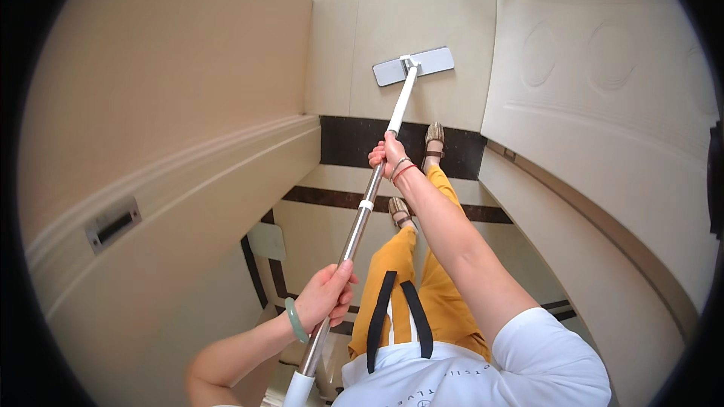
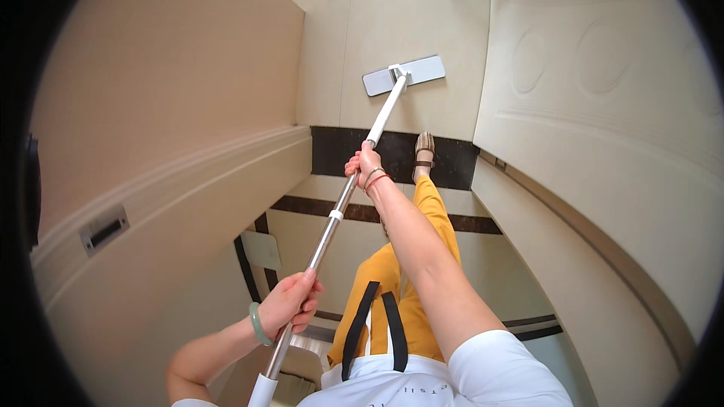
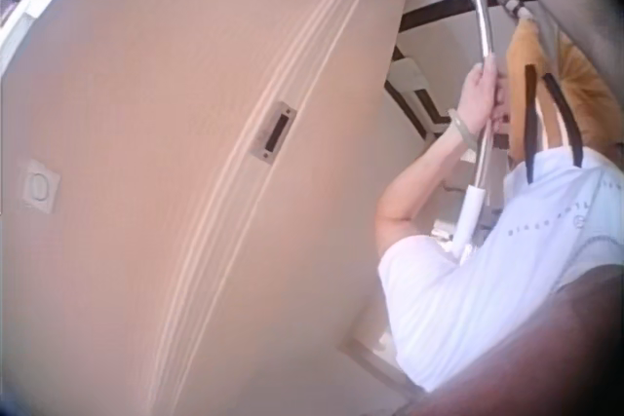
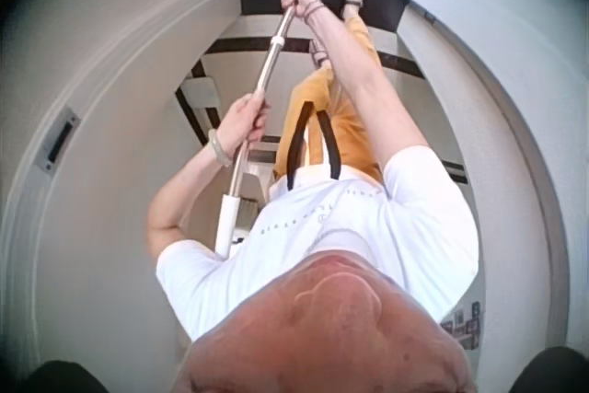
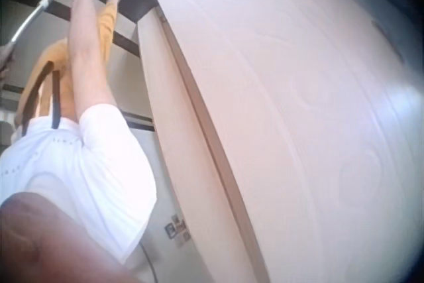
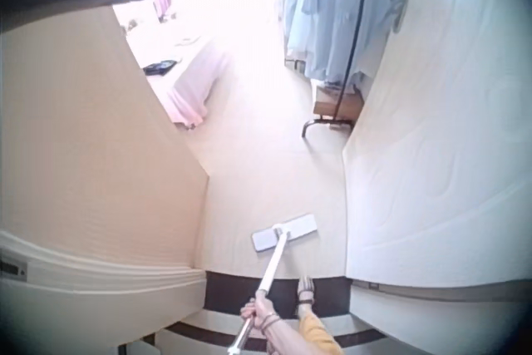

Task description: The person mops the tiled floor of a bedroom using a flat mop. They move the mop back and forth across the floor, navigating around a bed with a pink sheet and a baby crib. The person cleans the area between the furniture and along the walls.

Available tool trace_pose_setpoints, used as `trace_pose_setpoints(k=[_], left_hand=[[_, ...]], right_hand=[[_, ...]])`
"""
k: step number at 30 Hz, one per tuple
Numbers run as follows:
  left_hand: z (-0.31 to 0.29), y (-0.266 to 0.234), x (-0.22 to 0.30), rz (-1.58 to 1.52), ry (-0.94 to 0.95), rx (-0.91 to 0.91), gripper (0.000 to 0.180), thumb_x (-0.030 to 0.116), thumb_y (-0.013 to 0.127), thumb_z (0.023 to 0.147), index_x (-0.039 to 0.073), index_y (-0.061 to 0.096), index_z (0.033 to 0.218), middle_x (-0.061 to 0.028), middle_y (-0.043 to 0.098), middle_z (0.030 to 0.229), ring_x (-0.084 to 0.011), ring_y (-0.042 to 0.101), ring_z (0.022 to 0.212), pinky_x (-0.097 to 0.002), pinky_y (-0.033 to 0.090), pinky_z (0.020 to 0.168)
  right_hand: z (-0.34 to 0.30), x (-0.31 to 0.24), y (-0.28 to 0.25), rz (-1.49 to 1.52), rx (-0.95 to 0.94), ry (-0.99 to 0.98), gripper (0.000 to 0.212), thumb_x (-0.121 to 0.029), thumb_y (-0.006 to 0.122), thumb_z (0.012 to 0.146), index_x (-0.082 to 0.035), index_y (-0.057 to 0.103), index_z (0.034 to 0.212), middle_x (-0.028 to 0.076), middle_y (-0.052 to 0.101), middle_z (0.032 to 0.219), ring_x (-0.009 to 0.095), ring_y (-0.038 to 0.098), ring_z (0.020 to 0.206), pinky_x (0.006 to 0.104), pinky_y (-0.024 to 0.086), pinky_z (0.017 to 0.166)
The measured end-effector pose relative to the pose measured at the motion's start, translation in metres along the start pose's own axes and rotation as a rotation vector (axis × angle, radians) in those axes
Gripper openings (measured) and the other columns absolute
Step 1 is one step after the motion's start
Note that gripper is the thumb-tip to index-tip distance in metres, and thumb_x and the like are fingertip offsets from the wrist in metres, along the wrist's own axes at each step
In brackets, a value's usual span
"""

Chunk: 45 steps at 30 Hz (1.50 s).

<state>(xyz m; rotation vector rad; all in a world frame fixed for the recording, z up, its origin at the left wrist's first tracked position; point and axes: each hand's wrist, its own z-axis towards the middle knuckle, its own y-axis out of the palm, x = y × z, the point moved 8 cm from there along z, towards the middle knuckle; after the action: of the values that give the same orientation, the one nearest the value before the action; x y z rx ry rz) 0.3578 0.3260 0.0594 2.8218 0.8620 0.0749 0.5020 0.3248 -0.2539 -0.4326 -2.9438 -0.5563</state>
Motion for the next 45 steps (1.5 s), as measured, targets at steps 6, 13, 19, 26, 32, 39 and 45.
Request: trace_pose_setpoints(k=[6,13,19,26,32,39,45], left_hand=[[0.001,0.020,0.093,-0.058,-0.044,-0.011,0.030,0.035,0.037,0.095,0.007,0.042,0.088,0.0007,0.036,0.060,-0.0070,0.030,0.039,-0.0218,0.029,0.034],[-0.011,0.034,0.216,-0.151,-0.054,-0.055,0.027,0.033,0.038,0.095,0.007,0.043,0.090,0.0005,0.037,0.063,-0.0072,0.030,0.040,-0.0217,0.029,0.035],[-0.009,0.038,0.308,-0.204,-0.071,-0.030,0.025,0.032,0.038,0.095,0.008,0.043,0.090,0.0010,0.037,0.063,-0.0063,0.030,0.039,-0.0214,0.028,0.034],[-0.005,0.038,0.420,-0.299,-0.091,-0.080,0.025,0.032,0.039,0.095,0.008,0.044,0.091,0.0015,0.037,0.063,-0.0065,0.030,0.039,-0.0216,0.027,0.035],[-0.011,0.041,0.537,-0.265,-0.090,-0.094,0.025,0.031,0.039,0.095,0.007,0.044,0.092,0.0018,0.035,0.063,-0.0066,0.028,0.040,-0.0217,0.025,0.035],[-0.018,0.032,0.604,-0.222,-0.113,-0.054,0.025,0.031,0.038,0.096,0.007,0.044,0.092,0.0021,0.034,0.063,-0.0062,0.028,0.040,-0.0216,0.024,0.035],[-0.013,0.039,0.690,-0.232,-0.123,-0.040,0.023,0.030,0.038,0.096,0.008,0.044,0.091,0.0021,0.034,0.063,-0.0061,0.028,0.040,-0.0211,0.025,0.035]], right_hand=[[0.001,-0.074,0.068,-0.008,-0.041,0.028,0.037,-0.044,0.031,0.094,-0.011,0.029,0.078,-0.005,0.020,0.052,0.007,0.024,0.039,0.0221,0.023,0.035],[0.013,-0.157,0.151,-0.080,0.022,0.021,0.037,-0.044,0.032,0.094,-0.009,0.030,0.083,-0.003,0.023,0.054,0.007,0.024,0.040,0.0214,0.024,0.035],[0.031,-0.215,0.221,-0.118,0.007,0.017,0.038,-0.047,0.035,0.092,-0.012,0.029,0.080,-0.005,0.025,0.054,0.005,0.025,0.041,0.0187,0.023,0.034],[0.060,-0.289,0.302,-0.101,-0.017,0.059,0.039,-0.049,0.033,0.092,-0.012,0.029,0.079,-0.005,0.023,0.054,0.005,0.025,0.040,0.0199,0.024,0.034],[0.070,-0.365,0.376,-0.011,-0.042,0.051,0.039,-0.048,0.032,0.092,-0.011,0.028,0.082,-0.004,0.023,0.056,0.007,0.025,0.040,0.0219,0.025,0.035],[0.074,-0.401,0.435,-0.027,-0.016,0.016,0.038,-0.045,0.034,0.093,-0.009,0.028,0.083,-0.002,0.025,0.057,0.008,0.026,0.041,0.0227,0.026,0.035],[0.088,-0.466,0.498,-0.066,-0.019,0.000,0.040,-0.047,0.033,0.092,-0.010,0.028,0.080,-0.003,0.025,0.057,0.007,0.026,0.041,0.0230,0.026,0.035]])
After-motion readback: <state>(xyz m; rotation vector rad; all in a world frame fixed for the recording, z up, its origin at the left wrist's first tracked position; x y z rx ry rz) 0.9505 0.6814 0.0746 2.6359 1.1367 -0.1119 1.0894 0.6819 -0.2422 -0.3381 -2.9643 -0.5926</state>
